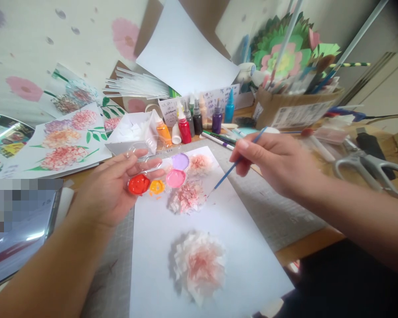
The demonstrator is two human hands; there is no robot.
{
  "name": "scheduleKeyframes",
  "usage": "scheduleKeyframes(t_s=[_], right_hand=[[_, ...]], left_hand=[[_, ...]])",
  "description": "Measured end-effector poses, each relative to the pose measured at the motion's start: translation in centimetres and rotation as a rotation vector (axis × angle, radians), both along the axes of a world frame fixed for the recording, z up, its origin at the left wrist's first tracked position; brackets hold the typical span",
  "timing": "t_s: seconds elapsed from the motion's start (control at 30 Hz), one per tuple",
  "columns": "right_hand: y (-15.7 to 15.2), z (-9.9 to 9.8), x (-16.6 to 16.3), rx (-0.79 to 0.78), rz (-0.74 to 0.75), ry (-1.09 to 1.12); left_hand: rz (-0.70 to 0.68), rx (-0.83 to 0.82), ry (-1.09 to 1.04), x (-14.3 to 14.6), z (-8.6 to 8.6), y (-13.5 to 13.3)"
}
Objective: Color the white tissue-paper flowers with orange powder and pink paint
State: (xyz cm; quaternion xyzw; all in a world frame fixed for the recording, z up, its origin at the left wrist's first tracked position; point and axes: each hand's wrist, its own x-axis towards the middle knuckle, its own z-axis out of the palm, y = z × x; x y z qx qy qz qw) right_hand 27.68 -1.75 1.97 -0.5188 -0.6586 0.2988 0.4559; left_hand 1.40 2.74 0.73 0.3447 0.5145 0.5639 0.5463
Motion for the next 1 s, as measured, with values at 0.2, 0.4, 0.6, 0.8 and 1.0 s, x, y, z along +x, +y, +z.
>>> scheduleKeyframes(t_s=[0.2,0.4,0.6,0.8,1.0], right_hand=[[0.7,-0.7,0.7,0.026,-0.035,0.098],[-0.3,0.0,0.8,0.21,-0.148,0.362],[-1.8,0.2,-0.6,0.239,0.047,0.286],[-1.6,0.2,-1.1,0.274,0.053,0.124],[-1.4,0.4,-1.1,0.365,-0.054,-0.023]], left_hand=[[0.015,0.02,-0.013,0.1,0.0,-0.1],[-0.082,-0.021,-0.084,-0.1,-0.3,-0.7],[-0.123,-0.064,-0.034,0.4,-0.1,-1.0],[-0.13,-0.089,-0.032,0.5,0.3,-1.2],[-0.149,-0.084,-0.054,0.3,0.1,-1.1]])
